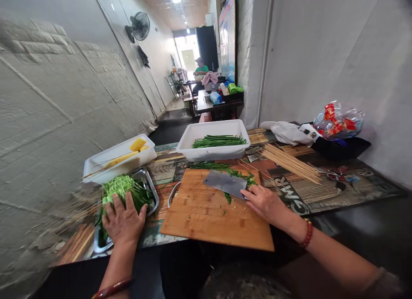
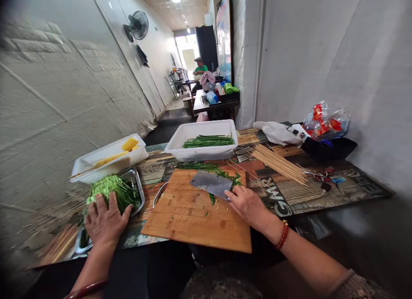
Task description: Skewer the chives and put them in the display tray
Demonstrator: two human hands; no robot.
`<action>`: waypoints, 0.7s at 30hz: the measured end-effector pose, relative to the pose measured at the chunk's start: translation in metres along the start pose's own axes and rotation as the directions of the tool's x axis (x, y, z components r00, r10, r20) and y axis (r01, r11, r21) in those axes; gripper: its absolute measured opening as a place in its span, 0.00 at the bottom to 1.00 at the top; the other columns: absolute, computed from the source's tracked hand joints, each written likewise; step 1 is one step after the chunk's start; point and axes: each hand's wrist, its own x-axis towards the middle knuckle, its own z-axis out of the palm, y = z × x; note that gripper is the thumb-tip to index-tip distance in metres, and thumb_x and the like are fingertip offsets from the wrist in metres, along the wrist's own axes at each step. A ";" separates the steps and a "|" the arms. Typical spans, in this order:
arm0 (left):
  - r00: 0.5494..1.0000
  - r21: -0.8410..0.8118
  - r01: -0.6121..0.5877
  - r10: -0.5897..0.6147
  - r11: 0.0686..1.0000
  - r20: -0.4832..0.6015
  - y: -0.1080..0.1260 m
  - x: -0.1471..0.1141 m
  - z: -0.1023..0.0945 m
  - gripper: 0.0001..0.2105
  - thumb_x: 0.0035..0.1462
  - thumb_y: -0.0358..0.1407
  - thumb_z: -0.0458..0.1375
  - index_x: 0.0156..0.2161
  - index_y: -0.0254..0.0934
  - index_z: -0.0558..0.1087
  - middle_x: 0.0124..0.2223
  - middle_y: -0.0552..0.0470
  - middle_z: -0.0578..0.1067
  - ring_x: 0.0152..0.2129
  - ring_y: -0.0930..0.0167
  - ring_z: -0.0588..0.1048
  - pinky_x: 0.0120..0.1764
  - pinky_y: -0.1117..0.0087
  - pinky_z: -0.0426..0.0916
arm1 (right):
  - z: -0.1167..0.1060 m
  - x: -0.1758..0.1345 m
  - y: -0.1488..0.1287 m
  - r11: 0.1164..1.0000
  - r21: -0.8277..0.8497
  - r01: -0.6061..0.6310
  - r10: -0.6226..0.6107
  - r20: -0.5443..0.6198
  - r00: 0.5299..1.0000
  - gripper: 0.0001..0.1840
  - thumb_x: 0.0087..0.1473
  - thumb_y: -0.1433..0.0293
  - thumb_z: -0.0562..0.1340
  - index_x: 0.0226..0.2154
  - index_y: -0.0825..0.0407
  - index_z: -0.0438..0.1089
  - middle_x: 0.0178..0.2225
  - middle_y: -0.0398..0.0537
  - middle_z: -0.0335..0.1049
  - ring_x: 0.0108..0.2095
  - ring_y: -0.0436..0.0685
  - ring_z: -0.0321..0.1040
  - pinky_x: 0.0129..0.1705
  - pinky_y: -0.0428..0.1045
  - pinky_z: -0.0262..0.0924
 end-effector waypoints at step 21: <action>0.987 -0.268 -0.001 -0.041 0.963 -0.153 -0.011 -0.016 -0.028 0.42 0.58 0.60 0.46 0.65 0.26 0.60 0.67 0.28 0.59 0.66 0.47 0.53 0.63 0.40 0.46 | -0.022 0.006 -0.036 -0.138 0.823 -0.551 0.211 0.568 0.795 0.25 0.50 0.49 0.66 0.39 0.53 0.72 0.29 0.41 0.65 0.20 0.43 0.59 0.15 0.38 0.56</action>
